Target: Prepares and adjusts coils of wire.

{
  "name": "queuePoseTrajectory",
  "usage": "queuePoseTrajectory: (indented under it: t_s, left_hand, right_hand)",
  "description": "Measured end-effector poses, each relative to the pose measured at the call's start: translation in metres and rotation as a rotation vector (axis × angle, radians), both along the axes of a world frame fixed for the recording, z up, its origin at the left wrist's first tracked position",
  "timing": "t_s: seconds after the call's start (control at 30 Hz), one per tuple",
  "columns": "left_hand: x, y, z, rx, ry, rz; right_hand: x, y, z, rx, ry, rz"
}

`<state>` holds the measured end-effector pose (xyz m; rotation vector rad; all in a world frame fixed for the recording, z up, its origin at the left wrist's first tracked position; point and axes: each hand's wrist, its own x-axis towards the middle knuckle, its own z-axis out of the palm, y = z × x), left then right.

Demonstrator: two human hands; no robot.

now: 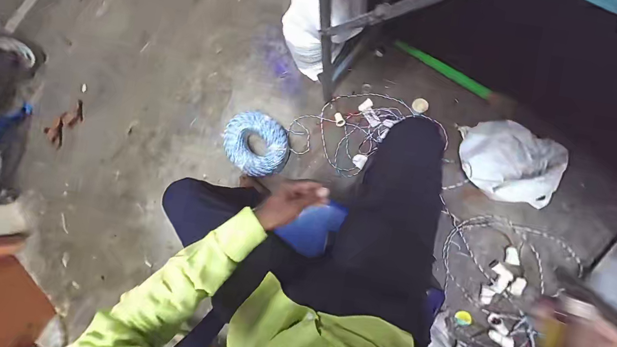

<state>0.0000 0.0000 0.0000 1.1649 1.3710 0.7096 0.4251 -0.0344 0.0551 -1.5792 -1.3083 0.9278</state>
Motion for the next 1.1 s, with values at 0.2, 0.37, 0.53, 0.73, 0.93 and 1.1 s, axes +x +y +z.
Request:
queuePoseTrajectory:
  t_s: [0.2, 0.37, 0.53, 0.73, 0.93, 1.1]
  left_hand:
    - [0.022, 0.046, 0.043, -0.116, -0.596, 0.362]
    - [-0.086, 0.106, -0.020, 0.041, -0.614, 0.910]
    - [-0.143, 0.136, -0.090, 0.134, -0.568, 1.020]
    - [-0.153, 0.126, -0.135, 0.005, -0.238, 0.835]
    - [-0.147, 0.137, -0.172, 0.203, 0.027, 0.510]
    - [-0.224, 0.129, -0.195, -0.252, 0.014, 0.192]
  right_hand:
    - [-0.259, 0.118, -0.036, 0.532, -0.500, 0.635]
    - [-0.382, 0.210, -0.059, -0.165, 0.220, 1.048]
    - [-0.443, 0.267, -0.121, -1.070, 0.487, 1.043]
    - [-0.452, 0.281, -0.171, -1.524, 0.749, 1.113]
    - [-0.433, 0.257, -0.200, -1.546, 0.869, 0.810]
    - [-0.431, 0.246, -0.200, -1.575, 0.935, 0.742]
